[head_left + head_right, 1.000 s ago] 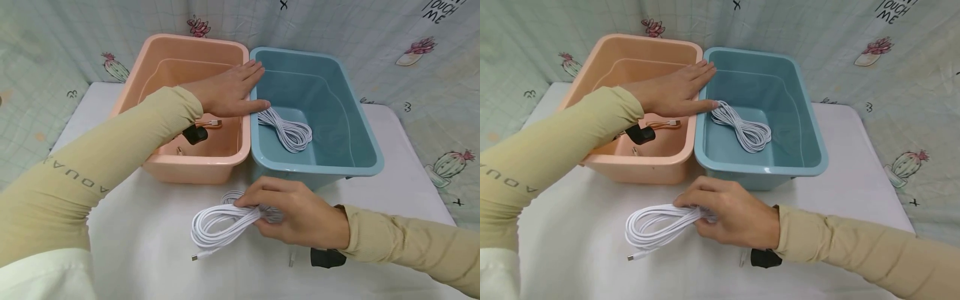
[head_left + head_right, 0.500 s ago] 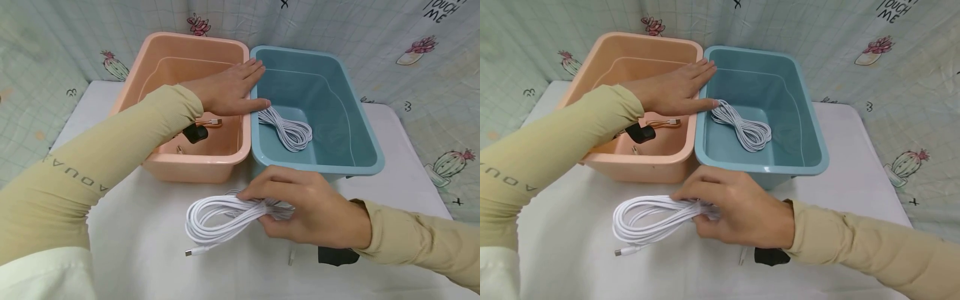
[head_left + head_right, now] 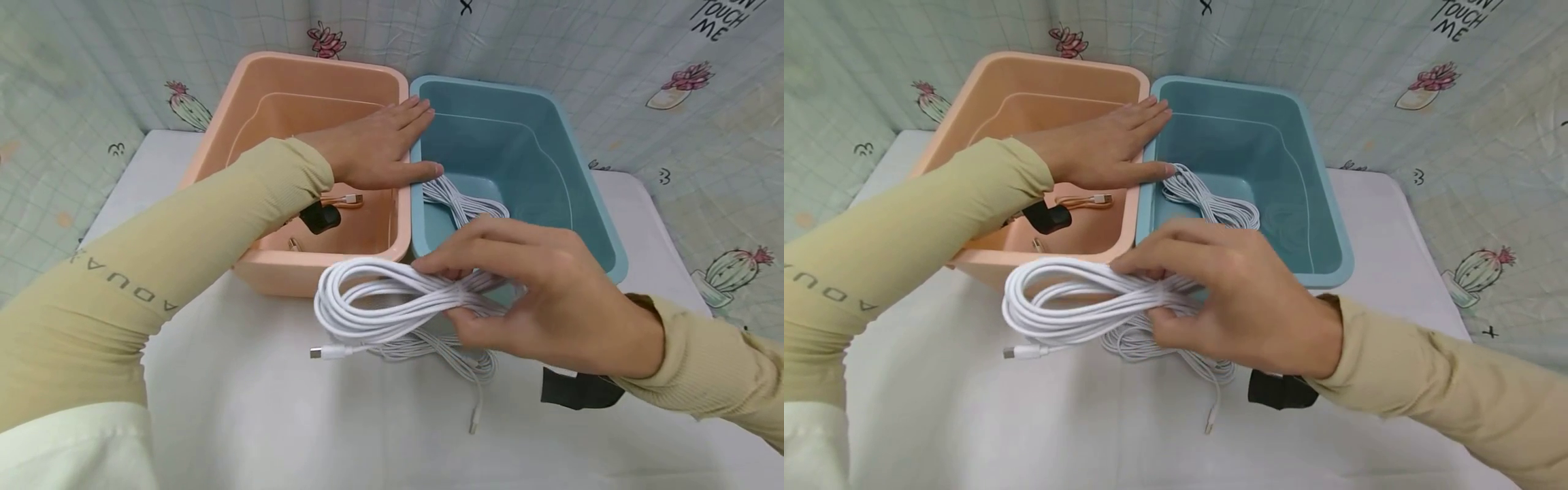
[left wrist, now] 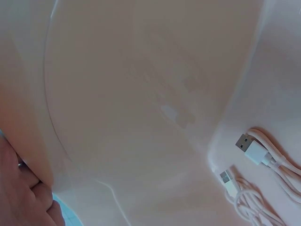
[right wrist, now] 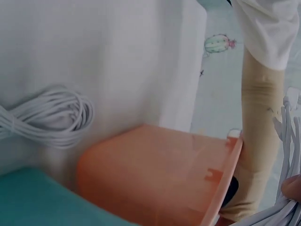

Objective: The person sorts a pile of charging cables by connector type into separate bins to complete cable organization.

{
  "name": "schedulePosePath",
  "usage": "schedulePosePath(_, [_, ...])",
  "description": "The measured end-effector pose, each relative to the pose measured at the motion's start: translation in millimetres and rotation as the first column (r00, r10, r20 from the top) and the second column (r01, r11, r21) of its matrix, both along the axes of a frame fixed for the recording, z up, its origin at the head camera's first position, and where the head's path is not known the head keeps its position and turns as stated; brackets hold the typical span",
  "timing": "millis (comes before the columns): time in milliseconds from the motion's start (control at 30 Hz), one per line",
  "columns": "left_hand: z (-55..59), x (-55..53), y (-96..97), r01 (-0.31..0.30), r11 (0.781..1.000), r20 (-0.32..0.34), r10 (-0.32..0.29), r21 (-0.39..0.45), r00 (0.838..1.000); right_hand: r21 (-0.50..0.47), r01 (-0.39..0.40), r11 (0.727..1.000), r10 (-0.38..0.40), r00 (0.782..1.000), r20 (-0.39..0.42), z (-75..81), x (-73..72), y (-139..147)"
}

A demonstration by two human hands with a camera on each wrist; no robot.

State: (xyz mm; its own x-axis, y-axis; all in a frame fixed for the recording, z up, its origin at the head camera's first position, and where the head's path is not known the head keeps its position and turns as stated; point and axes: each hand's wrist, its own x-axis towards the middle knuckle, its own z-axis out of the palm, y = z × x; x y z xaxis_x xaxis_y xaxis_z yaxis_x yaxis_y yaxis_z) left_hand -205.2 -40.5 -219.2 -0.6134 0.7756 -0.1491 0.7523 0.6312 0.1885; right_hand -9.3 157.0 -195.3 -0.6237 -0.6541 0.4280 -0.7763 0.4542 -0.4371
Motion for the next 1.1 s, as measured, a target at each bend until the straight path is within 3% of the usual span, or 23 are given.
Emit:
schedulePosePath(267, [-0.8, -2.0, -0.1, 0.006, 1.000, 0.015, -0.006, -0.007, 1.000, -0.005, 0.036, 0.999, -0.037, 0.998, -0.049, 11.7, -17.9, 11])
schedulePosePath(633, [0.1, -3.9, -4.5, 0.099, 0.995, -0.024, -0.099, -0.016, 0.995, -0.073, 0.165, 0.984, -0.161, 0.985, 0.061, 26.3, -37.2, 18])
schedulePosePath(867, [-1.9, -2.5, -4.4, 0.065, 0.996, -0.001, -0.065, 0.060, 0.998, -0.073, 0.251, 0.965, -0.248, 0.967, 0.054, 27.6, -54.8, 30])
schedulePosePath(1100, [-1.8, -2.3, -0.1, 0.005, 1.000, -0.015, -0.005, 0.008, 1.000, -0.061, 0.390, 0.919, -0.389, 0.921, 0.029, 23.3, -78.5, 48])
